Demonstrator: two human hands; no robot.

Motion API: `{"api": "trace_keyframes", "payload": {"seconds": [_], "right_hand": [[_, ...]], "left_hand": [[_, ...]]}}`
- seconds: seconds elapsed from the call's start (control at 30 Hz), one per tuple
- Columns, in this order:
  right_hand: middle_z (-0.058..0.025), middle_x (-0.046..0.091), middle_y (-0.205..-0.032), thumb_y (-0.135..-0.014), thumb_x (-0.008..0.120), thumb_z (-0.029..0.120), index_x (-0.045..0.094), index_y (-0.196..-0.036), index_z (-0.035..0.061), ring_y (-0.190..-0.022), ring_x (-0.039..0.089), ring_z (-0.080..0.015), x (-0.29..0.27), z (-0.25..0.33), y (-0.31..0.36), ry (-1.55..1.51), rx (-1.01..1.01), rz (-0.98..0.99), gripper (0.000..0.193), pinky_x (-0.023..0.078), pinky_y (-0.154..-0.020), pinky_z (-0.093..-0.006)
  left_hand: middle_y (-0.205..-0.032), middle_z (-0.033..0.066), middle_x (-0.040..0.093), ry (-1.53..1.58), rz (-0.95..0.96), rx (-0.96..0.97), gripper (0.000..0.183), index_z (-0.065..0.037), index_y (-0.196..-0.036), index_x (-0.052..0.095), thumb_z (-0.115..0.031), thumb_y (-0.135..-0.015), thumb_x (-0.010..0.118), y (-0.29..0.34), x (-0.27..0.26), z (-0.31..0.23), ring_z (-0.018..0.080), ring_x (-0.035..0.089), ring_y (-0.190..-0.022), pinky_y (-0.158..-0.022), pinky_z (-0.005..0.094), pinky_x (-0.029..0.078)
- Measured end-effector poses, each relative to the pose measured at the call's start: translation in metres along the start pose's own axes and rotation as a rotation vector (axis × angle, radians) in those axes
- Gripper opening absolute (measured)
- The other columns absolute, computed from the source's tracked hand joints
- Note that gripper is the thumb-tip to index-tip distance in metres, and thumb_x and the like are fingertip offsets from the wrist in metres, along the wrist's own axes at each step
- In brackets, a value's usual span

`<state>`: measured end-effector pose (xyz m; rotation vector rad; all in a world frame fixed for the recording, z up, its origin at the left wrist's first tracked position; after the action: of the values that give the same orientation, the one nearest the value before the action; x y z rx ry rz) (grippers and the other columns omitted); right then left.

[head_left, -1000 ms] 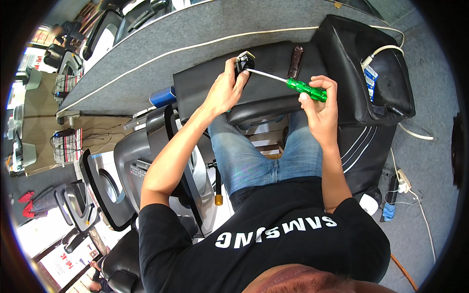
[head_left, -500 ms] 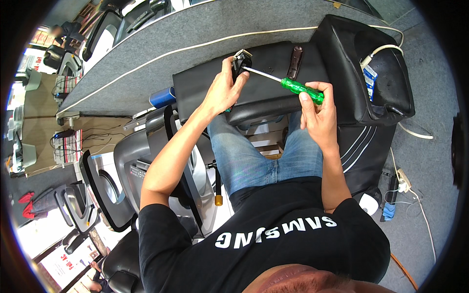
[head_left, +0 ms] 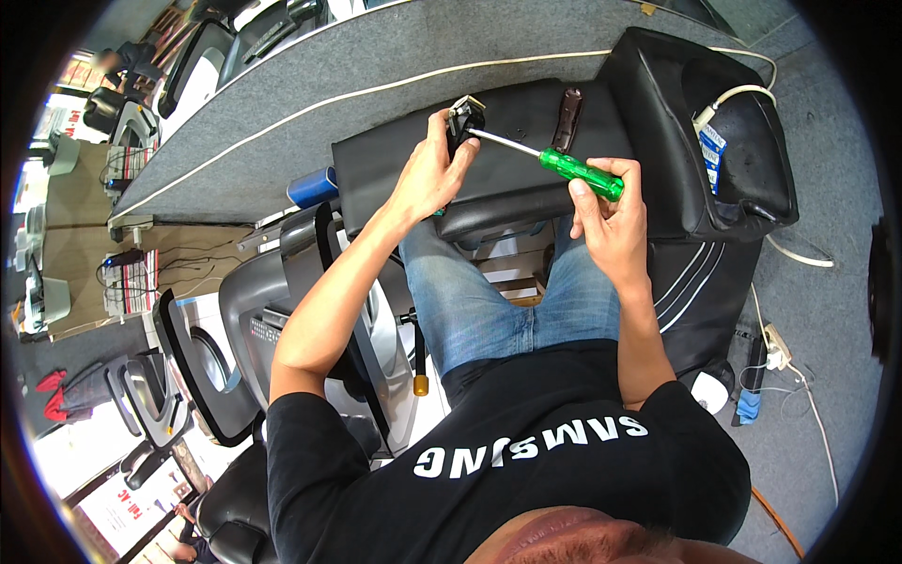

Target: The person disassembles a clipper by using a screwdriver to remove screws from the casing and then opening the device to reveal the internal motor and components.

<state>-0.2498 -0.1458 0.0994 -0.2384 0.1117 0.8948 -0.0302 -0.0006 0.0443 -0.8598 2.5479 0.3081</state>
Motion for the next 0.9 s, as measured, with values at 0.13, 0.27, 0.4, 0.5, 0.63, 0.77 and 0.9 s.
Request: {"api": "trace_keyframes", "payload": {"seconds": [0.13,0.27,0.4,0.5,0.63,0.77,0.9], "right_hand": [[-0.0066,0.067,-0.09,-0.106,0.073,0.014,0.046,-0.13,0.0011,-0.067,0.064,-0.0074,0.002,-0.001,-0.001,0.011,-0.157,-0.065,0.039,0.051,-0.056,-0.0233],[-0.0067,0.067,-0.089,-0.106,0.073,0.013,0.047,-0.129,0.001,-0.068,0.065,-0.0079,0.0,0.001,-0.001,0.034,-0.04,-0.045,0.037,0.051,-0.057,-0.0239],[-0.0063,0.069,-0.089,-0.106,0.073,0.014,0.05,-0.127,0.0013,-0.068,0.066,-0.0075,-0.001,0.001,-0.002,0.096,-0.191,-0.119,0.034,0.051,-0.057,-0.0241],[-0.006,0.07,-0.09,-0.106,0.073,0.014,0.05,-0.129,0.0015,-0.069,0.066,-0.0075,-0.002,-0.003,-0.002,0.107,-0.057,-0.052,0.035,0.051,-0.057,-0.0243],[-0.0069,0.071,-0.093,-0.106,0.074,0.014,0.051,-0.13,0.0016,-0.069,0.067,-0.0081,0.0,0.006,-0.002,0.123,-0.263,-0.162,0.035,0.052,-0.059,-0.0243],[-0.0086,0.072,-0.096,-0.106,0.074,0.014,0.051,-0.13,0.0017,-0.071,0.068,-0.0092,0.0,-0.001,-0.002,0.095,-0.043,-0.031,0.035,0.054,-0.06,-0.0244],[-0.0095,0.072,-0.098,-0.106,0.073,0.014,0.05,-0.131,0.0026,-0.074,0.07,-0.0101,0.004,0.002,-0.001,0.106,-0.143,-0.053,0.035,0.054,-0.059,-0.0243]], "left_hand": [[-0.073,0.0153,0.062,-0.004,0.008,-0.02,0.052,0.003,-0.145,0.038,-0.029,-0.11,0.059,0.0,0.0,0.0,0.0283,0.063,-0.066,-0.068,0.047,0.05],[-0.074,0.0152,0.062,-0.004,-0.006,0.001,0.054,0.003,-0.146,0.037,-0.03,-0.11,0.06,0.001,0.0,0.003,0.0278,0.063,-0.067,-0.069,0.0464,0.05],[-0.075,0.0154,0.063,-0.013,0.005,-0.008,0.057,0.004,-0.148,0.037,-0.031,-0.11,0.06,0.0,0.001,0.002,0.028,0.063,-0.068,-0.07,0.0464,0.051],[-0.074,0.0152,0.063,-0.014,0.006,-0.021,0.058,0.004,-0.148,0.037,-0.032,-0.11,0.06,0.0,0.001,0.003,0.028,0.063,-0.068,-0.069,0.0464,0.051],[-0.074,0.0147,0.062,-0.005,-0.006,-0.001,0.058,0.004,-0.148,0.037,-0.032,-0.11,0.06,-0.002,0.001,0.002,0.0273,0.063,-0.067,-0.069,0.0461,0.051],[-0.077,0.0132,0.065,-0.02,-0.009,-0.001,0.057,0.003,-0.15,0.037,-0.032,-0.111,0.059,0.0,-0.001,0.004,0.0226,0.062,-0.063,-0.063,0.0424,0.051],[-0.084,0.011,0.072,-0.048,-0.016,0.013,0.057,0.001,-0.153,0.036,-0.031,-0.112,0.059,-0.002,0.0,0.009,0.016,0.062,-0.056,-0.055,0.0365,0.053]]}}
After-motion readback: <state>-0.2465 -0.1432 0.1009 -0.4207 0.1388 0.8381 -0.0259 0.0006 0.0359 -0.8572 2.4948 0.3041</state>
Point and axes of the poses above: each hand's wrist, its own y-axis away from the middle knuckle, its own x-axis out of the palm, z = x × y, the point moved 6 cm from there along -y, towards the middle knuckle
